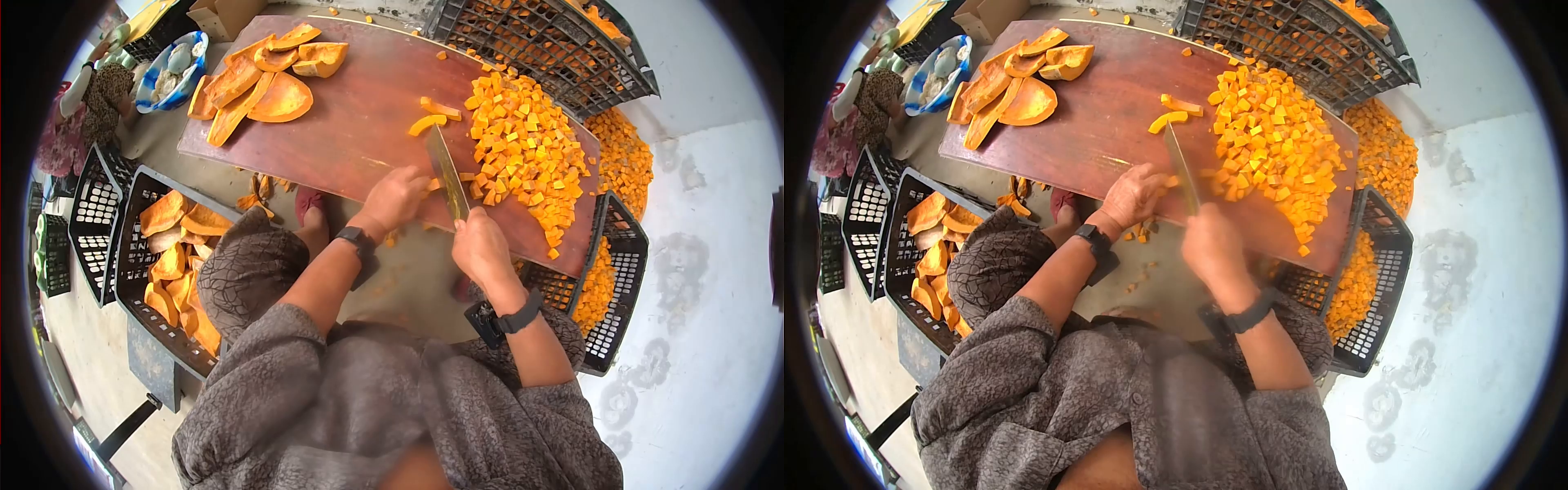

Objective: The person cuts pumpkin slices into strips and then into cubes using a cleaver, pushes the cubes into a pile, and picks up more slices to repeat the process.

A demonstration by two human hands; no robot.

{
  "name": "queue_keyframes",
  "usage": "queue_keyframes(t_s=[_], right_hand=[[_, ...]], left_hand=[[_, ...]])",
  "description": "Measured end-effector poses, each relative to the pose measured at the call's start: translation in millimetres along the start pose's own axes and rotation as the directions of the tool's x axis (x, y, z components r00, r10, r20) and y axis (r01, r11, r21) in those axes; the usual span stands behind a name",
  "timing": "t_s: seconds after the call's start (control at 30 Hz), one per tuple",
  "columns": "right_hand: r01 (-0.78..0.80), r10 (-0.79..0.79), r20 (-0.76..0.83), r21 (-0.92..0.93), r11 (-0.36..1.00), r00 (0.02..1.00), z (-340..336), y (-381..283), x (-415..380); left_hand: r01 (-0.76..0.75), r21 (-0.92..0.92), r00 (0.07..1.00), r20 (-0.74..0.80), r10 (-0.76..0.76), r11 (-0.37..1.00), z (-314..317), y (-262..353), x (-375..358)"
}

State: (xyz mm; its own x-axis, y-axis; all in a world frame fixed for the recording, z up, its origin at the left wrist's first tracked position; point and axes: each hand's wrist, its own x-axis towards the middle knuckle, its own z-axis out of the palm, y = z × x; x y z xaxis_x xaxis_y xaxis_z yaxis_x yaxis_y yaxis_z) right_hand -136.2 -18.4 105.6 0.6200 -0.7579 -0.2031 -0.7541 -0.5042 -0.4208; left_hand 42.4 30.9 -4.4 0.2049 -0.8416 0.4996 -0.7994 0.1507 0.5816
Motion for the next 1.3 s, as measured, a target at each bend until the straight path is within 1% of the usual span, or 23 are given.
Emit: queue_keyframes(t_s=[0.07, 0.1, 0.17, 0.2, 0.27, 0.37, 0.43, 0.5, 0.57, 0.63, 0.77, 0.97, 1.07, 1.1, 1.17, 1.2, 1.27, 1.3], right_hand=[[0.074, -0.074, 0.009, -0.067, 0.995, 0.997, 9, 0, 7], [0.075, -0.075, 0.003, -0.068, 0.995, 0.997, 13, 0, 13], [0.042, -0.041, -0.075, 0.006, 0.999, 0.996, 20, 0, 21], [0.045, -0.045, -0.079, 0.006, 0.999, 0.996, 18, -2, 24], [-0.012, 0.016, -0.148, 0.030, 0.999, 0.989, 15, -5, 28], [-0.030, 0.045, -0.197, 0.078, 0.996, 0.979, 15, 6, 28], [-0.026, 0.045, -0.197, 0.098, 0.995, 0.979, 12, 6, 21], [-0.027, 0.050, -0.199, 0.120, 0.992, 0.979, 8, 4, 9], [0.027, -0.020, -0.116, 0.064, 0.998, 0.993, 2, -1, 0], [0.025, -0.021, -0.094, 0.048, 0.999, 0.995, -1, -6, -5], [0.010, -0.010, -0.024, 0.016, 1.000, 1.000, -1, -7, -6], [0.082, -0.082, 0.009, 0.023, 0.996, 0.997, 8, -4, 10], [0.062, -0.061, -0.035, 0.029, 0.998, 0.998, 15, -3, 22], [0.065, -0.064, -0.045, 0.031, 0.997, 0.997, 15, 0, 23], [0.057, -0.057, -0.137, 0.000, 0.998, 0.989, 12, 3, 30], [0.071, -0.069, -0.145, 0.004, 0.997, 0.987, 12, 7, 33], [-0.012, 0.024, -0.220, 0.058, 0.998, 0.975, 8, 20, 34], [-0.001, 0.014, -0.222, 0.058, 0.998, 0.975, 4, 22, 32]], left_hand=[[-0.018, 0.004, 1.000, 0.003, 0.018, 1.000, 2, 1, -4], [-0.020, 0.005, 1.000, 0.001, 0.020, 1.000, 2, 1, -2], [-0.020, 0.009, 1.000, -0.007, 0.020, 1.000, -1, 2, 0], [-0.018, 0.007, 1.000, -0.008, 0.018, 1.000, -2, 3, 0], [-0.020, 0.006, 1.000, -0.011, 0.020, 1.000, -4, 3, 1], [0.000, -0.030, 1.000, -0.016, 0.000, 1.000, -3, 5, 2], [0.077, -0.031, 0.997, 0.014, -0.077, 0.997, -2, 4, 1], [0.095, -0.065, 0.995, -0.002, -0.095, 0.993, -3, 6, 1], [0.105, -0.097, 0.994, -0.020, -0.107, 0.990, -5, 8, 3], [0.098, -0.126, 0.995, -0.008, -0.099, 0.987, -6, 7, 3], [0.087, -0.112, 0.996, 0.016, -0.086, 0.990, -6, 7, 2], [0.076, -0.060, 0.996, 0.052, -0.073, 0.995, -4, 9, 3], [0.068, -0.044, 0.996, 0.061, -0.065, 0.997, -2, 4, 2], [0.073, -0.013, 0.995, 0.075, -0.072, 0.997, -1, 3, 1], [0.068, 0.031, 0.995, 0.076, -0.070, 0.997, 1, -1, 3], [0.083, -0.004, 0.991, 0.110, -0.082, 0.997, -2, -2, 3], [0.117, -0.102, 0.980, 0.172, -0.099, 0.988, -4, -5, 5], [0.117, -0.095, 0.981, 0.164, -0.101, 0.989, -8, -4, 11]])
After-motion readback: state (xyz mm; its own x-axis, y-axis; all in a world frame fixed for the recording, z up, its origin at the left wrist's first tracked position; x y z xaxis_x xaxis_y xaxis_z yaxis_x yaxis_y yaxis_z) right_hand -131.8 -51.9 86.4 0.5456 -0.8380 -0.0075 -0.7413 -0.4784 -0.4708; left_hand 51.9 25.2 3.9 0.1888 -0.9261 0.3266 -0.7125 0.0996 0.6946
